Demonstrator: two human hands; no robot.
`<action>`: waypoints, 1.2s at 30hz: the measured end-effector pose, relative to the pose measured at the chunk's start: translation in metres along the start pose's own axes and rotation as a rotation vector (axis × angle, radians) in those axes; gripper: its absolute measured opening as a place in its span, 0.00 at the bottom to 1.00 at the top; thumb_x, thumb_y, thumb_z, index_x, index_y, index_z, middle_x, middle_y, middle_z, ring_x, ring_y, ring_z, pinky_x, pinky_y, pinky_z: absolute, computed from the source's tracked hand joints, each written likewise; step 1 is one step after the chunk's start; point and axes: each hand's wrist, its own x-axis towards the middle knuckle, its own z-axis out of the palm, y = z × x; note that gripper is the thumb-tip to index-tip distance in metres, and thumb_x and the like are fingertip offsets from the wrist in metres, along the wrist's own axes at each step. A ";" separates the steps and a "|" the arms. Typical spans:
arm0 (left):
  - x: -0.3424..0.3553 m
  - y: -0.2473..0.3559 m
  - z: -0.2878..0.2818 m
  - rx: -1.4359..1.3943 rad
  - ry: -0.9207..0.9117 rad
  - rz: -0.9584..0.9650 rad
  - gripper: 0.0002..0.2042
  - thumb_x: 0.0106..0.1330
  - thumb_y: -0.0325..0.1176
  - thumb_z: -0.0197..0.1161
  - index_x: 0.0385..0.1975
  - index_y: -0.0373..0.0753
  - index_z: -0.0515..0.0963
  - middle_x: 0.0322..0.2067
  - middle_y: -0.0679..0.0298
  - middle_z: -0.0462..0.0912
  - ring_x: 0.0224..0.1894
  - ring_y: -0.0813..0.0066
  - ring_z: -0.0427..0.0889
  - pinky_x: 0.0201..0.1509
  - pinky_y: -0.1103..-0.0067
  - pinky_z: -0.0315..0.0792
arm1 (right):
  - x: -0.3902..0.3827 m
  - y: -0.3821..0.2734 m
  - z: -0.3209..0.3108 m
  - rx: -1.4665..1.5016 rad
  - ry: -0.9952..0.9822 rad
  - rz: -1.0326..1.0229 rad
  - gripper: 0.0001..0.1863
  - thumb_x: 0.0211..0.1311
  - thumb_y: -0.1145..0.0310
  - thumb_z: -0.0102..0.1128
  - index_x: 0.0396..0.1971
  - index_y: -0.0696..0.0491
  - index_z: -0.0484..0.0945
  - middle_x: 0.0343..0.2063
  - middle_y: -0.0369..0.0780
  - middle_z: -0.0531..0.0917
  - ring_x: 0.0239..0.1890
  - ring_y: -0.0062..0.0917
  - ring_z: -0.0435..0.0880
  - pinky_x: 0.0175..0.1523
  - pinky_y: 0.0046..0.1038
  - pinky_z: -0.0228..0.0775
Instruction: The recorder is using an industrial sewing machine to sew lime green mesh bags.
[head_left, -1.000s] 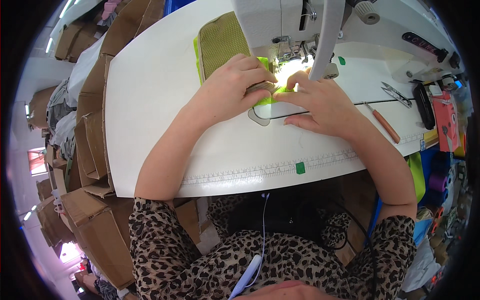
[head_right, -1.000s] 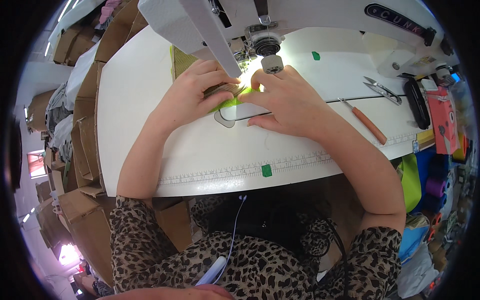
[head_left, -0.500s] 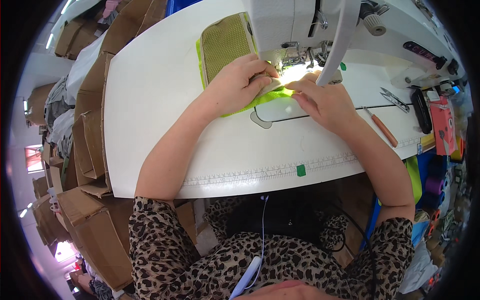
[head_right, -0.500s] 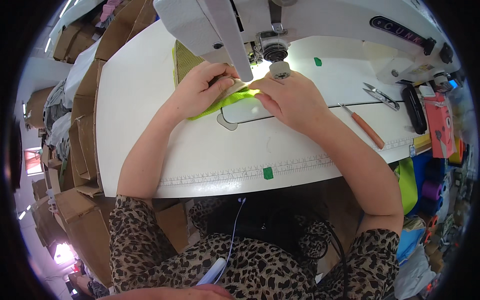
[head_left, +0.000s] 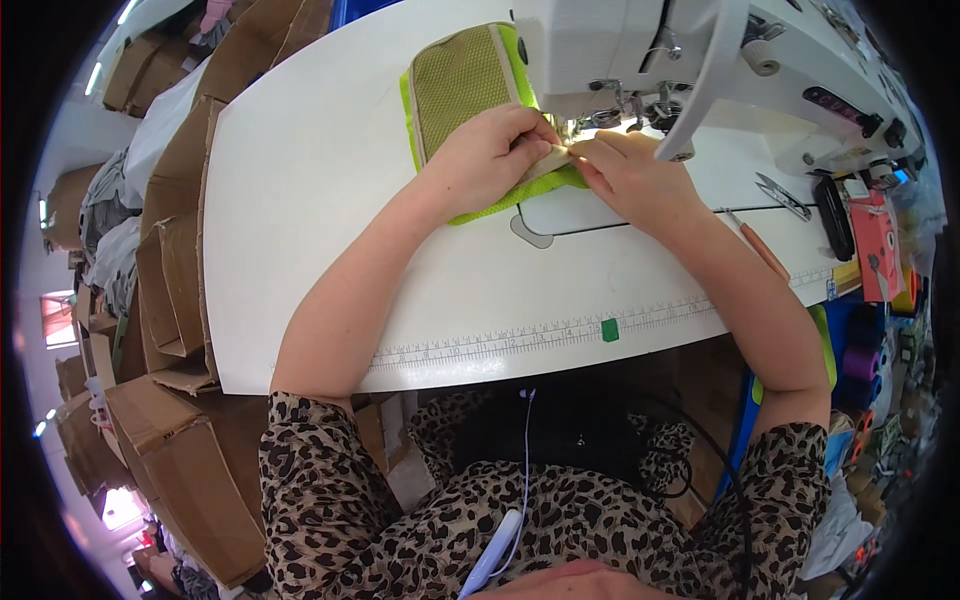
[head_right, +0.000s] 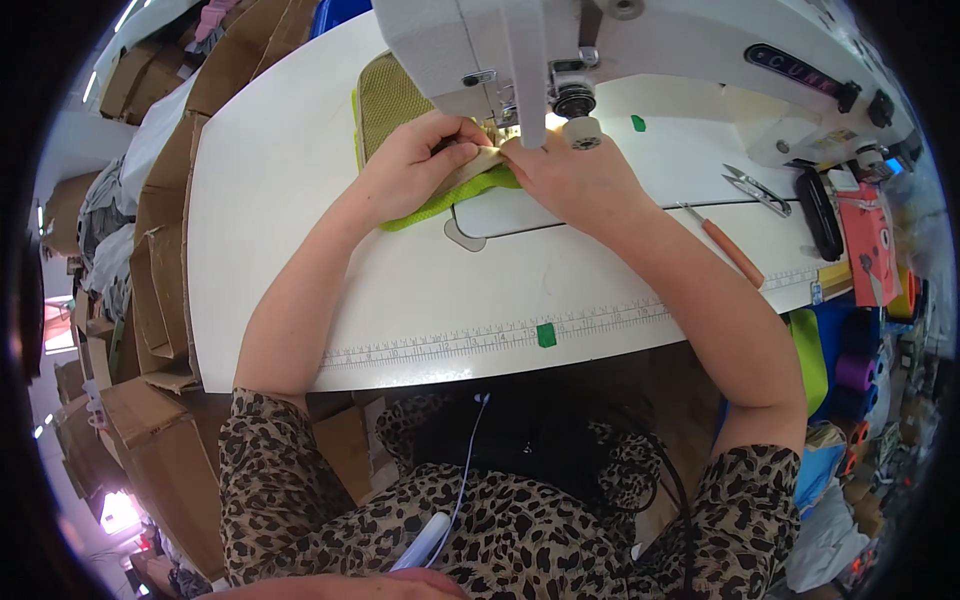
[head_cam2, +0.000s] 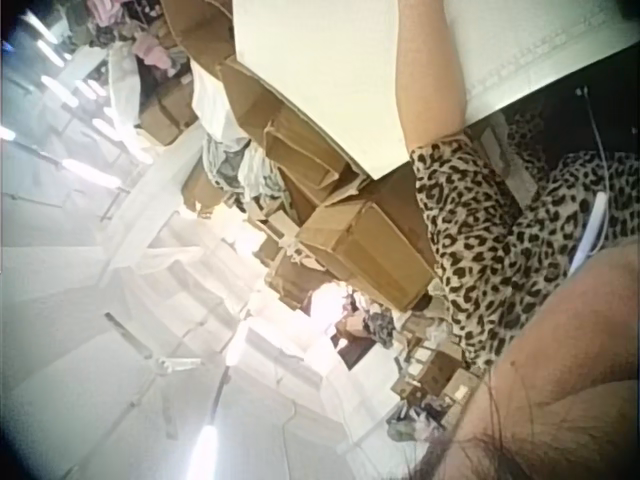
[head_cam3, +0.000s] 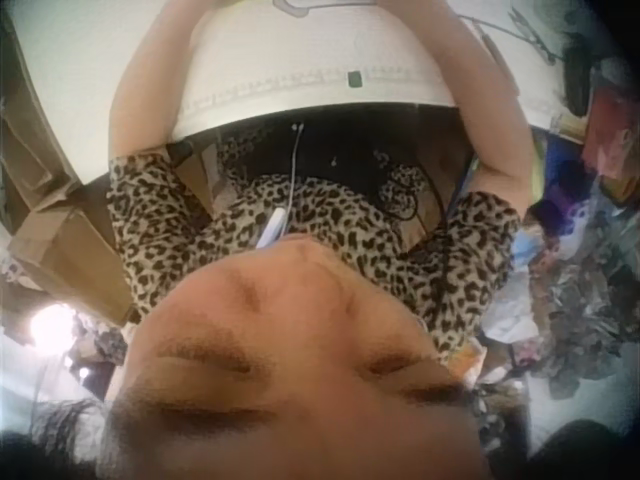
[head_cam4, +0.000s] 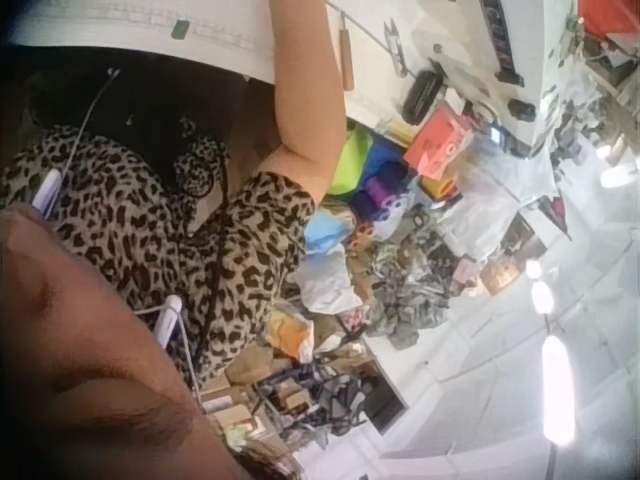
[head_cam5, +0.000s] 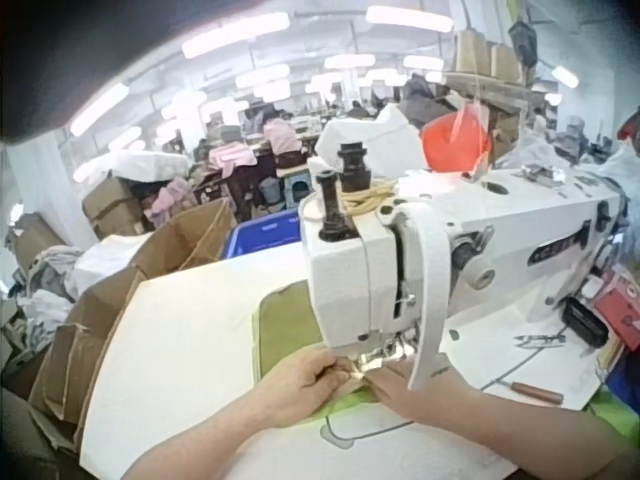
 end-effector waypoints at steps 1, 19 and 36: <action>0.000 -0.001 0.000 -0.018 0.000 -0.008 0.08 0.70 0.29 0.55 0.43 0.34 0.77 0.34 0.65 0.78 0.37 0.79 0.75 0.43 0.81 0.70 | 0.001 0.000 0.002 0.005 -0.004 -0.001 0.08 0.57 0.70 0.63 0.37 0.49 0.78 0.28 0.35 0.81 0.27 0.30 0.81 0.30 0.30 0.74; -0.002 0.001 -0.004 -0.088 -0.020 -0.066 0.07 0.69 0.29 0.57 0.41 0.34 0.77 0.31 0.68 0.77 0.33 0.83 0.73 0.39 0.84 0.68 | 0.006 -0.009 0.009 0.068 -0.108 0.199 0.07 0.55 0.68 0.64 0.28 0.51 0.74 0.20 0.35 0.80 0.23 0.32 0.81 0.26 0.32 0.73; -0.004 0.004 -0.004 0.032 0.008 0.026 0.06 0.66 0.28 0.58 0.39 0.35 0.77 0.32 0.66 0.74 0.32 0.80 0.73 0.37 0.81 0.69 | 0.006 -0.006 0.011 -0.080 -0.086 0.021 0.10 0.59 0.61 0.61 0.30 0.51 0.72 0.19 0.34 0.79 0.18 0.26 0.81 0.20 0.27 0.72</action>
